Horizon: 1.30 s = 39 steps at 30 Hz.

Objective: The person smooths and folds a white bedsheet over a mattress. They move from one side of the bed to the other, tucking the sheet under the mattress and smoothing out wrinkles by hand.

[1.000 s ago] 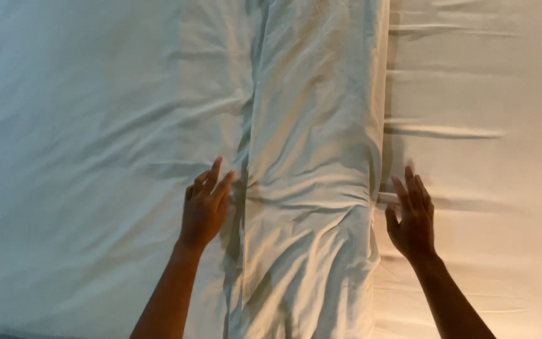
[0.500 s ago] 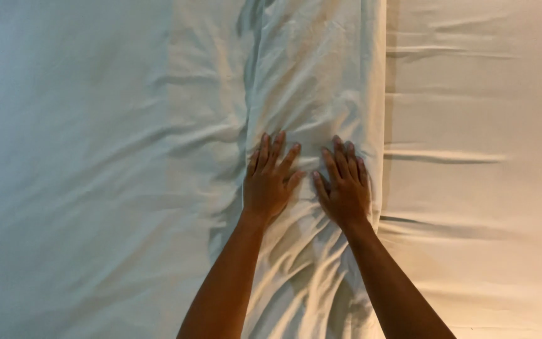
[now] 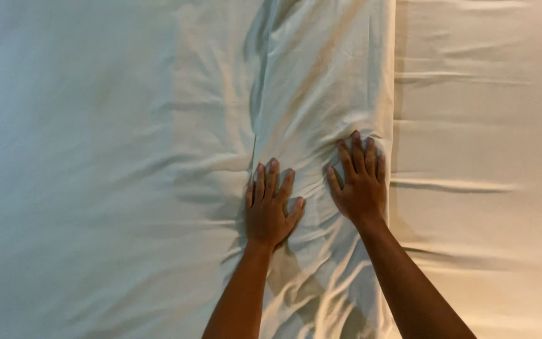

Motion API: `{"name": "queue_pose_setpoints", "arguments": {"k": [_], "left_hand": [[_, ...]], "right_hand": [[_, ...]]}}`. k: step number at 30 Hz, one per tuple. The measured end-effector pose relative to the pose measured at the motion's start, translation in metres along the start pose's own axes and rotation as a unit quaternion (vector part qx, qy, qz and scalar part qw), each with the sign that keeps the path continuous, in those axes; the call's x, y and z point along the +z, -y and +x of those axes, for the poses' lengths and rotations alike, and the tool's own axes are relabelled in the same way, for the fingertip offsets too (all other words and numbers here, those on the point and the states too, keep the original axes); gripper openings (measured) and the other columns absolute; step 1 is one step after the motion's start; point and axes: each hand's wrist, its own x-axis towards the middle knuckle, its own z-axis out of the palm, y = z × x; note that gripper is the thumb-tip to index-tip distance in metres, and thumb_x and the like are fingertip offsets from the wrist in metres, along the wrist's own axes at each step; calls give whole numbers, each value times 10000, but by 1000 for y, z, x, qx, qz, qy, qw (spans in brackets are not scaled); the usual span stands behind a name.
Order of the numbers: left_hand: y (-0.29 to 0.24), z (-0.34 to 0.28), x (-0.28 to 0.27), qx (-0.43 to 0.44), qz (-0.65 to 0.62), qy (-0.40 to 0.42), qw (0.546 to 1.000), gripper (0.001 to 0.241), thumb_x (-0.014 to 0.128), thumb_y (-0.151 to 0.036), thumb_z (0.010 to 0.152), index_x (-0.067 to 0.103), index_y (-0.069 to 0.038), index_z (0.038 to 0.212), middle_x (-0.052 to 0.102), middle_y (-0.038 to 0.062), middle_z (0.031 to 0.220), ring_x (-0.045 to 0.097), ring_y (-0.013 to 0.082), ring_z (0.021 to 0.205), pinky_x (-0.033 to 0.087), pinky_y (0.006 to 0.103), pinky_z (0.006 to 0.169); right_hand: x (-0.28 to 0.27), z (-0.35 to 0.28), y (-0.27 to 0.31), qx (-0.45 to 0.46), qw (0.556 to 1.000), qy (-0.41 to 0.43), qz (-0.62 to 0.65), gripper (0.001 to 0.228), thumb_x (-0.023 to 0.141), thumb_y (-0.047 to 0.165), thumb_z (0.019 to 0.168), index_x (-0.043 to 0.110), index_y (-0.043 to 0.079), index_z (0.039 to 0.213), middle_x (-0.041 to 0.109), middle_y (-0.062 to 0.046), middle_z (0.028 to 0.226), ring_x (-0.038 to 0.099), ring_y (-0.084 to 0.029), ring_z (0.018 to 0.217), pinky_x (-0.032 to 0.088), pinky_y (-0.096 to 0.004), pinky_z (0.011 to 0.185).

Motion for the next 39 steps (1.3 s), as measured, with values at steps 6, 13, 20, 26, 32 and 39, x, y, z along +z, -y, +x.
{"name": "queue_pose_setpoints", "arguments": {"k": [6,13,20,26,32,39], "left_hand": [[4,-1,5,-2,0,7,1000,699,655,-473,890,504,-238,1532,340,115,1670,284,380,1540,245,562,1204],[-2,7,-5,-11,-21,21,1000,699,661,-462,888,507,-225,1526,349,126,1660,287,384,1532,234,572,1199],[-6,31,-15,-7,-35,42,998,670,666,-440,902,515,-218,1516,334,137,1667,286,399,1532,248,530,1196],[3,102,0,12,-44,41,998,610,607,-396,986,495,-195,1551,296,165,1694,277,404,1563,264,519,1217],[12,153,14,3,-17,18,1000,567,584,-418,1006,509,-223,1533,311,144,1683,308,390,1545,293,520,1186],[18,151,23,3,-15,-12,1000,601,591,-373,953,516,-228,1532,346,145,1673,347,380,1528,298,547,1178]], "right_hand": [[5,37,-6,2,1000,16,-17,617,506,418,1037,445,158,1593,291,-107,1713,242,-399,1570,171,-558,1259],[12,43,-6,17,999,25,-21,620,483,406,1038,428,145,1597,295,-99,1709,247,-403,1563,173,-553,1256],[20,42,-9,19,999,6,-29,619,493,372,1017,434,156,1594,318,-91,1704,276,-400,1555,196,-552,1257],[24,42,-10,25,999,-4,-26,623,519,355,986,452,168,1577,340,-85,1693,303,-399,1541,204,-555,1254],[22,44,-9,29,999,-6,-21,624,540,342,966,465,161,1558,352,-91,1682,317,-406,1532,209,-560,1252],[10,49,-5,29,999,2,-14,620,563,353,953,477,143,1530,373,-107,1658,318,-406,1524,224,-565,1240]]}}
